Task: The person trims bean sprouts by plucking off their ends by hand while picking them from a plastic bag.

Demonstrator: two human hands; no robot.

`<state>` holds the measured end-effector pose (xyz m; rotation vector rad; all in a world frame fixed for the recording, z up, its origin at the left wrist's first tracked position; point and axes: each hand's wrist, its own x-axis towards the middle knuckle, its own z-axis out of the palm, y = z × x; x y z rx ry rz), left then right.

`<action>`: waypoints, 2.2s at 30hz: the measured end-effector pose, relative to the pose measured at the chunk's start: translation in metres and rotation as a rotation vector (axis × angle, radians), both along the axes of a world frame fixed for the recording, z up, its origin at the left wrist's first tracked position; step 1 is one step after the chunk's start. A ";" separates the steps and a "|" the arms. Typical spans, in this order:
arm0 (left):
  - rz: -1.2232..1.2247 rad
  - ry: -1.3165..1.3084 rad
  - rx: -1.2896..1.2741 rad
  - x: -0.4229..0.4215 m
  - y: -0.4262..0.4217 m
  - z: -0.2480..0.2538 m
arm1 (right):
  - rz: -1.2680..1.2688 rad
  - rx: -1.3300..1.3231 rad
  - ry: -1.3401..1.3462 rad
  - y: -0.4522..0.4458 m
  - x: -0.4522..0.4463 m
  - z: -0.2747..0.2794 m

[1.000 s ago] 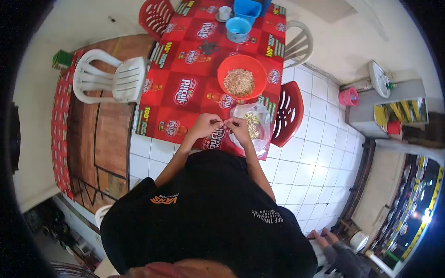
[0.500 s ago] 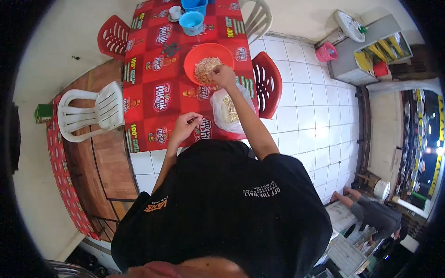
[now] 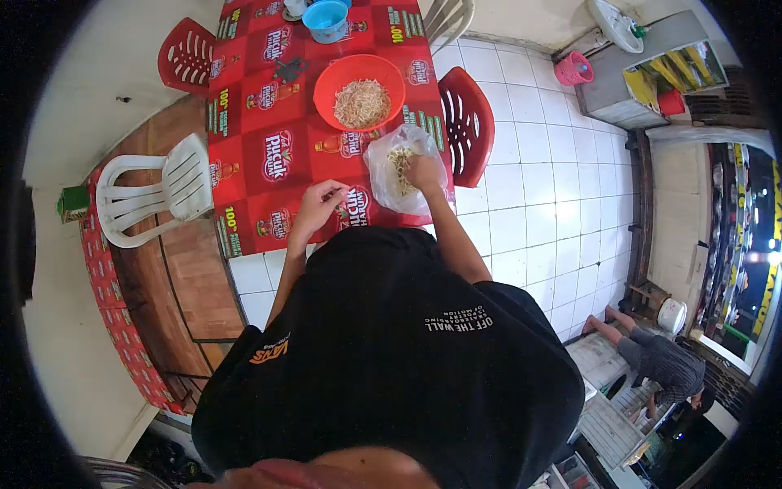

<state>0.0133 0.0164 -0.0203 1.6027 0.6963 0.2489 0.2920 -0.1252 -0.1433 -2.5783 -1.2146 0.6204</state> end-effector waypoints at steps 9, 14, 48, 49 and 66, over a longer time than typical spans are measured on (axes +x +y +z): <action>-0.042 0.012 0.042 0.011 -0.006 0.006 | -0.074 -0.043 -0.040 0.003 -0.009 0.009; -0.029 0.034 0.038 0.005 -0.001 0.012 | -0.090 0.055 0.069 0.002 -0.003 0.018; 0.310 -0.332 -0.139 0.000 0.004 0.090 | 0.196 0.866 0.958 0.068 -0.096 0.204; 0.306 -0.335 -0.119 -0.001 0.005 0.089 | 0.200 0.859 0.966 0.068 -0.096 0.205; 0.250 -0.325 -0.161 0.001 0.001 0.100 | 0.314 0.750 0.996 0.065 -0.093 0.217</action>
